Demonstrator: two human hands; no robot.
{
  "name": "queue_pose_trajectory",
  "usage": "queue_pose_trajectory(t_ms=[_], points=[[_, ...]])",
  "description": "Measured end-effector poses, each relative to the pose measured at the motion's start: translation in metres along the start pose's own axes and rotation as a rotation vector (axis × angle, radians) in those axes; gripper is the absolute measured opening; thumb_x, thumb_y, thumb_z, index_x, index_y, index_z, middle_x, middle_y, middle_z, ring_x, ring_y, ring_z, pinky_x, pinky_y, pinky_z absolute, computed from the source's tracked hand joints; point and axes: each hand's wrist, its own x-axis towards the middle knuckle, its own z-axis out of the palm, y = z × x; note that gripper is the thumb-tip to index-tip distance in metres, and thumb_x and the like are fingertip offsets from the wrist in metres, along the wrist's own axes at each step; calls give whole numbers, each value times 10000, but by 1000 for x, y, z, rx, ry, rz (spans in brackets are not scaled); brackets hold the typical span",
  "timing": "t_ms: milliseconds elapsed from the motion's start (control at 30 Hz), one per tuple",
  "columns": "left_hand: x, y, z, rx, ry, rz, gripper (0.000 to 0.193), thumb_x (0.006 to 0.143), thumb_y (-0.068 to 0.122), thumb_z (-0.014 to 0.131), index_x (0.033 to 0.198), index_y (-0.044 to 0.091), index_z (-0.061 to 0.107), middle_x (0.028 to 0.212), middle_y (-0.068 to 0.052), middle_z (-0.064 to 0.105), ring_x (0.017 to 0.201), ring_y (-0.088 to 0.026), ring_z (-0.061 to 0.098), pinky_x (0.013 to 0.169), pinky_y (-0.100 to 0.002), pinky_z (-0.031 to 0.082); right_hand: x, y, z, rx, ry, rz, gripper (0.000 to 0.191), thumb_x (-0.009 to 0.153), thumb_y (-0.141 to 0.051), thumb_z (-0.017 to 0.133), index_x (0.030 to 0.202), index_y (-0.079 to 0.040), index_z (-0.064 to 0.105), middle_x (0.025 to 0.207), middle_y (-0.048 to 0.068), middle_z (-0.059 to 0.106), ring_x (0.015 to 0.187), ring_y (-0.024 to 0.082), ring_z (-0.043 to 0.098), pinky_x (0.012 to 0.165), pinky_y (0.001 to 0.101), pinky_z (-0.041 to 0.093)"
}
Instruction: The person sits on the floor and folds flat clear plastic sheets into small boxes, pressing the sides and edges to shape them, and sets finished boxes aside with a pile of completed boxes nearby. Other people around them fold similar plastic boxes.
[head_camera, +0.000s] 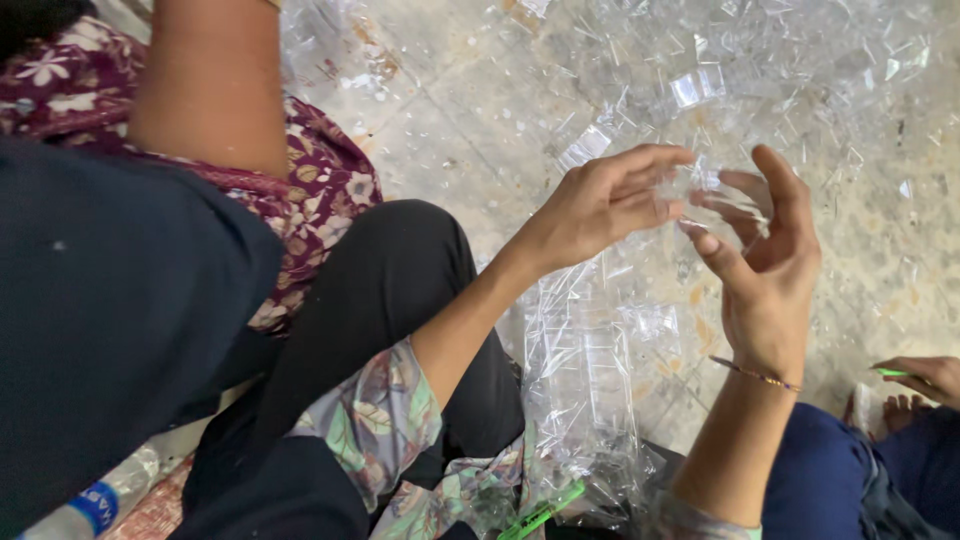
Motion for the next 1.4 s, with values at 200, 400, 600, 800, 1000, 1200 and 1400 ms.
queue_pose_trajectory(t_ms=[200,400,600,800,1000,1200,1400], points=[[3,-9,-4,56,23,-12,365,939,114,680,1291,21,665,1296,-115,729,1264,-250,693,1055,-347,591,-10,-5,6,-176,-4,-37,835,887,87,806,1616,2,407,1411,131,545,1336,275,616,1141,431,602],[8,-14,-9,60,202,-123,202,959,142,646,1096,19,730,1008,-88,796,949,-215,805,824,-343,647,-13,-11,14,-169,-14,-12,809,861,103,784,1591,3,451,1402,132,579,1319,257,635,1111,425,568],[5,-1,-3,167,222,-18,186,1006,199,656,1063,33,720,995,-91,794,959,-179,788,802,-318,665,-12,-14,13,-181,28,-13,780,865,97,793,1568,-1,469,1432,125,586,1337,252,638,1106,411,611],[-4,17,-2,424,40,56,312,882,194,785,1096,52,608,1007,-115,781,1005,-225,777,821,-317,644,-11,-17,10,-295,129,13,758,867,42,839,1537,-10,491,1411,120,613,1309,235,653,1061,395,579],[-8,16,-1,445,19,55,251,900,88,748,1092,72,587,956,-105,795,954,-207,802,763,-313,628,-10,-15,13,-351,66,3,784,854,35,847,1547,-18,483,1434,122,599,1320,223,639,1056,358,605],[-8,13,4,497,114,66,246,887,39,759,942,27,520,786,-78,670,772,-208,775,669,-358,573,-8,-11,18,-417,82,-33,782,853,30,877,1532,-16,491,1437,129,610,1331,225,643,1062,361,621],[-6,13,1,457,108,55,323,860,56,772,983,40,474,809,-75,690,822,-239,785,666,-360,583,-9,-12,15,-393,79,-9,782,840,38,866,1523,-19,489,1414,125,609,1304,219,641,1042,359,609]])
